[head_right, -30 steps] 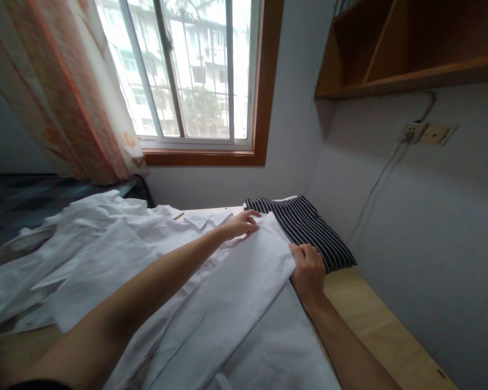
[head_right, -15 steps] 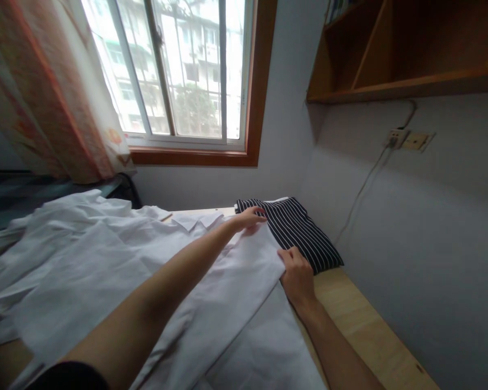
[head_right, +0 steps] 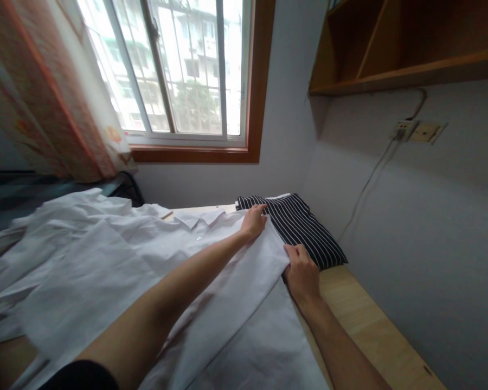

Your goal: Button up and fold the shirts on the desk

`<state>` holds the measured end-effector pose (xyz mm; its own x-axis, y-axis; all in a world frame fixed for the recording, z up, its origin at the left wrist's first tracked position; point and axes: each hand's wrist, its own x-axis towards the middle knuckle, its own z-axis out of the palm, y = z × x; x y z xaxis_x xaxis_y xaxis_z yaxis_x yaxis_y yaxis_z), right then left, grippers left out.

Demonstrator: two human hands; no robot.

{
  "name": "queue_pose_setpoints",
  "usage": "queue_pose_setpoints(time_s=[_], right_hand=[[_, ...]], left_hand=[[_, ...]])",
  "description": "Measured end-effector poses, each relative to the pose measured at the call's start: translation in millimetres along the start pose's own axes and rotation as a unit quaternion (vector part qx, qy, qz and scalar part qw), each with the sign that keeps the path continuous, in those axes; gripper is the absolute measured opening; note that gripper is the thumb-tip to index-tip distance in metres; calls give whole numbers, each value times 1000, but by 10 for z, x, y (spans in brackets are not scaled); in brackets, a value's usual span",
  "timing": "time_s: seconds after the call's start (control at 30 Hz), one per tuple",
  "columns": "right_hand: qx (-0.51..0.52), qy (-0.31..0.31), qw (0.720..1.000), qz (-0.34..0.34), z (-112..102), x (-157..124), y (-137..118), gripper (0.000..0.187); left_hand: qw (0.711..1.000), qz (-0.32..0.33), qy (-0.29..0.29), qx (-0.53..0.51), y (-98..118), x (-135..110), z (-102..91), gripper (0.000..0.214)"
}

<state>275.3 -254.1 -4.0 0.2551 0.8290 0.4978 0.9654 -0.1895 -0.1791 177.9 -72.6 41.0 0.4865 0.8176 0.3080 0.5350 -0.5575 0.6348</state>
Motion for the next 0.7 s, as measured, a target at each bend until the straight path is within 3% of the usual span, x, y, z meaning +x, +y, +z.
queue_pose_setpoints(time_s=[0.1, 0.27, 0.37, 0.47, 0.57, 0.7], right_hand=[[-19, 4, 1000, 14, -18, 2, 81, 33], [-39, 51, 997, 45, -36, 10, 199, 34], [-7, 115, 993, 37, -104, 28, 236, 31], [62, 149, 987, -22, -201, 100, 192, 30], [94, 92, 986, -107, -210, 244, -4, 41], [38, -94, 971, -216, 55, 455, -353, 57]], left_hand=[[984, 109, -10, 138, 93, -402, -182, 54], [930, 253, -179, 195, 179, -1658, -802, 75], [913, 237, -281, 178, 166, -2420, -1281, 84], [906, 179, -341, 178, 117, -2920, -1655, 78], [901, 131, -371, 181, 41, -3163, -1820, 73], [908, 117, -369, 160, -51, -3286, -1820, 69]])
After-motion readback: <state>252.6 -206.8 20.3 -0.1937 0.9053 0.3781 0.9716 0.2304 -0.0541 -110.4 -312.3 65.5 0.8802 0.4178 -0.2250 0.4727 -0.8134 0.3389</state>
